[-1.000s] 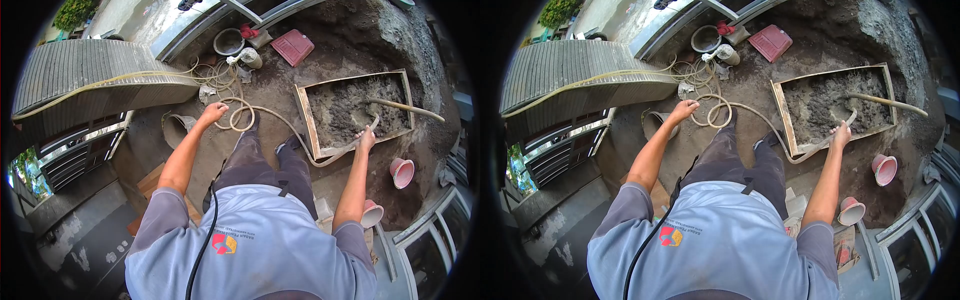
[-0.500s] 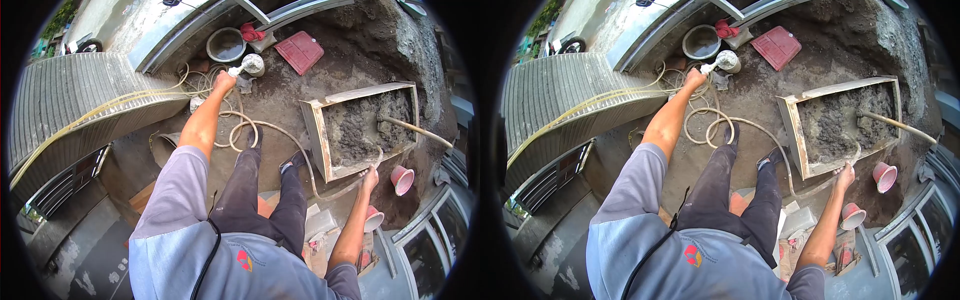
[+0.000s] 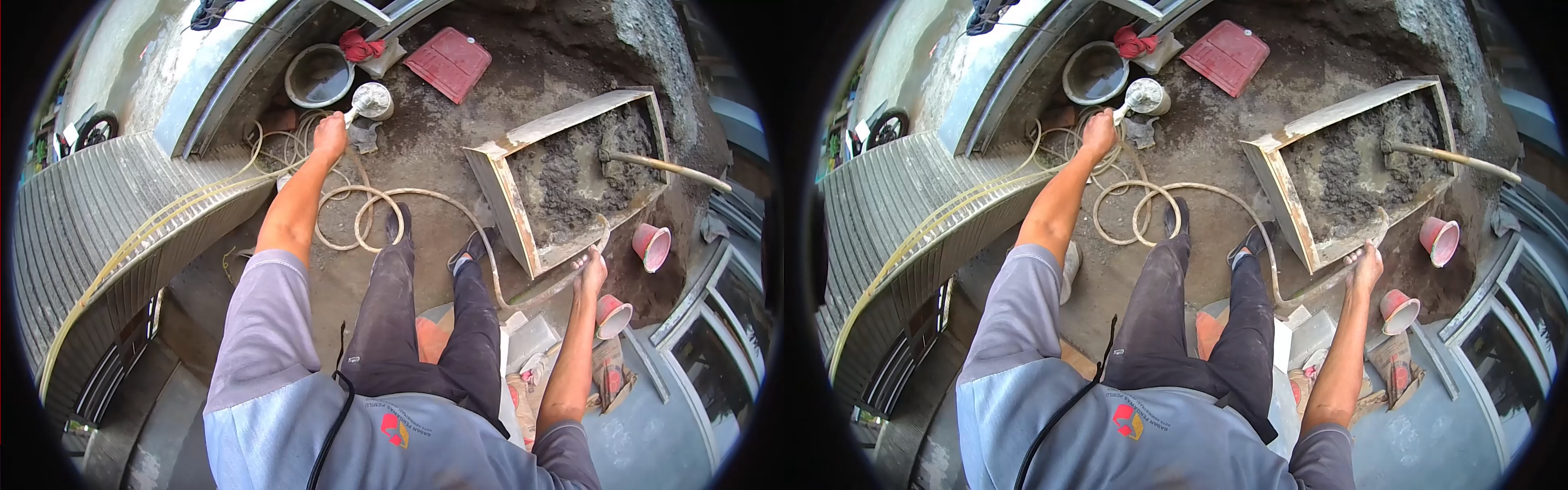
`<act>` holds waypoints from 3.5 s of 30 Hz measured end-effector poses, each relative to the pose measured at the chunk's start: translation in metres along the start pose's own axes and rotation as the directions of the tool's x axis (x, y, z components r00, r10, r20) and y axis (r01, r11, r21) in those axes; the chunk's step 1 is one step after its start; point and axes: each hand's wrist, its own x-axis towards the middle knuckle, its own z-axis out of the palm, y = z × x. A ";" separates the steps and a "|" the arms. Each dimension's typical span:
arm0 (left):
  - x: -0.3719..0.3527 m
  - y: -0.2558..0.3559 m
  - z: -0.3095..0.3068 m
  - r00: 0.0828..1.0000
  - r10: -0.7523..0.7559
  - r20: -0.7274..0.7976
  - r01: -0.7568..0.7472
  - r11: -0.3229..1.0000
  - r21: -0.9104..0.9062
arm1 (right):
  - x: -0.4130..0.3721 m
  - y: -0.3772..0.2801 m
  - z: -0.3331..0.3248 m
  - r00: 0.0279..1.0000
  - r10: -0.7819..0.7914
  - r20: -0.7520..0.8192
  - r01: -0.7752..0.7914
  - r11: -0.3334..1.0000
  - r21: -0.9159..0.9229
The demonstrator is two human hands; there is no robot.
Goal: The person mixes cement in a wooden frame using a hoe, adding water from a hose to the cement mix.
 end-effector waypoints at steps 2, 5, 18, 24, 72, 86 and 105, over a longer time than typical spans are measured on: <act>0.002 -0.006 0.000 0.997 0.071 0.042 -0.073 0.996 0.045 | -0.001 0.003 0.003 1.000 0.026 -0.001 -0.026 0.998 0.054; 0.000 0.002 0.002 0.997 -0.053 0.063 0.048 0.995 0.090 | -0.001 0.008 0.012 1.000 0.029 -0.001 -0.029 0.994 0.101; -0.285 0.200 -0.114 0.799 0.456 0.393 0.119 0.520 -0.846 | -0.187 -0.013 0.191 0.950 -0.030 0.311 -0.120 0.884 0.451; -0.336 0.169 -0.144 0.968 0.158 0.196 0.118 0.403 -0.908 | -0.287 -0.027 0.241 0.838 -0.018 0.546 -0.120 0.969 0.218; -0.437 -0.017 -0.144 0.620 -0.473 0.626 0.752 0.586 -0.302 | -0.210 0.228 -0.354 0.955 0.274 0.113 -0.216 0.904 -0.369; -0.377 0.144 -0.189 0.754 -0.256 0.605 0.562 0.729 -0.392 | -0.072 0.148 -0.289 0.928 0.168 0.333 0.042 0.840 -0.541; -0.166 0.496 -0.149 0.784 0.435 0.444 -0.221 0.862 -0.455 | 0.220 -0.182 -0.053 0.670 -0.186 0.718 0.741 0.114 -0.662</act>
